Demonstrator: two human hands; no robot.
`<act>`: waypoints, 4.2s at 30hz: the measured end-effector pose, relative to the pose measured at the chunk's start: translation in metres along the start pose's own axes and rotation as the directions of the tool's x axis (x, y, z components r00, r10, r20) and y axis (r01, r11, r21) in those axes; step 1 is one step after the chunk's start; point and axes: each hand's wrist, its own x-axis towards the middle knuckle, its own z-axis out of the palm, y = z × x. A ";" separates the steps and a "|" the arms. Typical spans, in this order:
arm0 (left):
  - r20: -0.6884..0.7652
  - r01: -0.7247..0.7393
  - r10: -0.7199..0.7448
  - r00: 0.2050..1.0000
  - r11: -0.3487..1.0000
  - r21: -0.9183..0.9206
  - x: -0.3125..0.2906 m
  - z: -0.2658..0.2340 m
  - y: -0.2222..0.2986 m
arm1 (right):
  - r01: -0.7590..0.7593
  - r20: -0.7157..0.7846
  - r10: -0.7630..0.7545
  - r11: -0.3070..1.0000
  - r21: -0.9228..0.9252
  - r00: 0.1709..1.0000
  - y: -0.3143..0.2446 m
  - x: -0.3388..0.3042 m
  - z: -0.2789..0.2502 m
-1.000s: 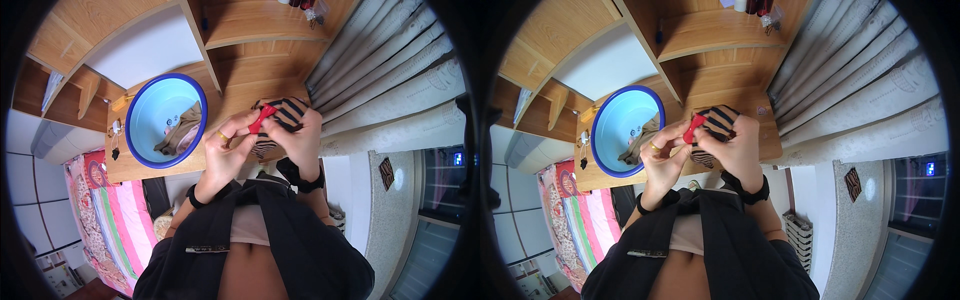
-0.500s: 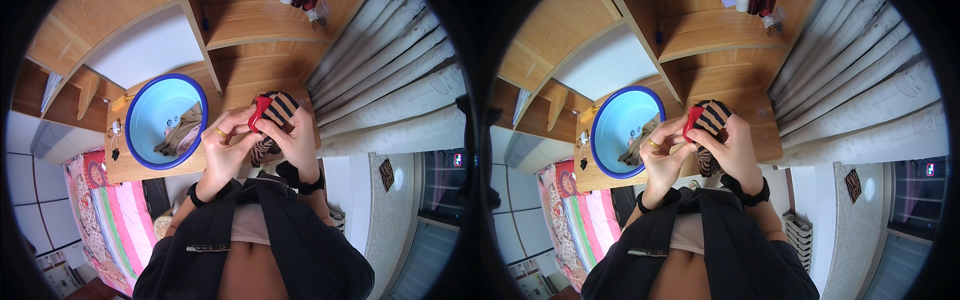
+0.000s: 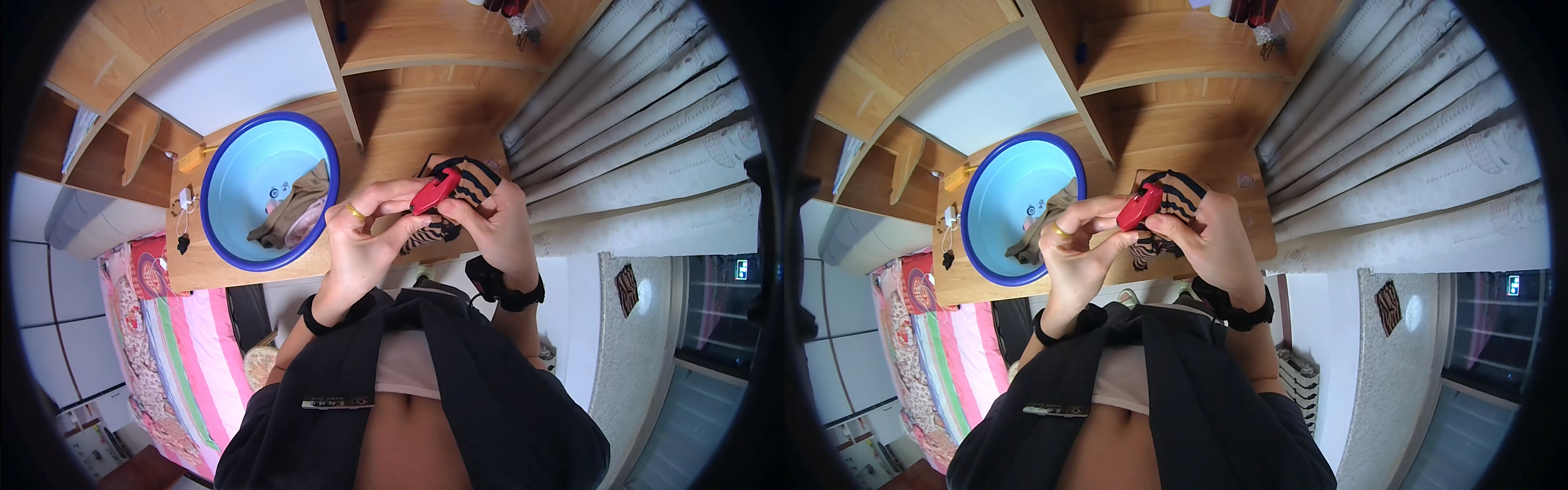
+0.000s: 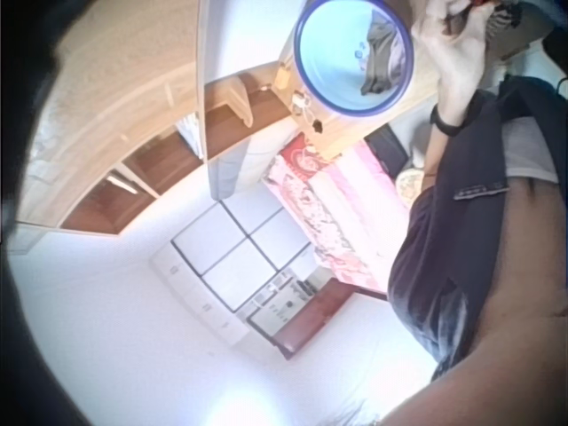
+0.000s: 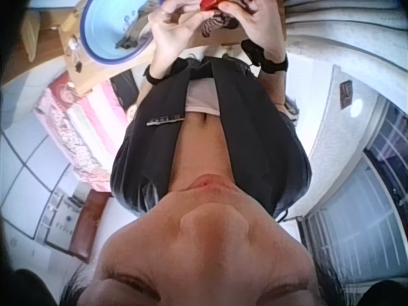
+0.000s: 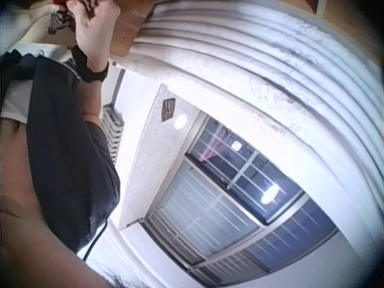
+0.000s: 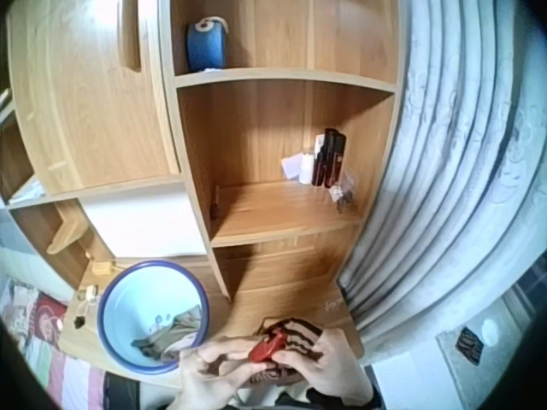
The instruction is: The person wipes a wooden desk surface with a cloth, moves a basin and papers aside, cleans a red object, and then sits on the floor to peel adhesive residue from a drawer front.
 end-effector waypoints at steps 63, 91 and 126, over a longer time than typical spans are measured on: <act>-0.065 -0.359 0.457 0.887 0.771 0.526 0.003 0.026 -0.019 | 0.379 -0.445 -0.156 0.796 0.473 0.882 0.044 0.017 0.052; 0.034 -0.562 0.618 0.785 0.689 0.457 0.009 0.028 -0.031 | 0.414 -0.554 -0.139 0.814 0.408 0.820 0.047 0.006 0.058; -0.032 -0.109 0.105 0.994 0.972 -0.208 0.000 0.030 -0.034 | 0.291 -0.608 -0.251 0.956 -0.034 0.753 0.022 0.006 0.038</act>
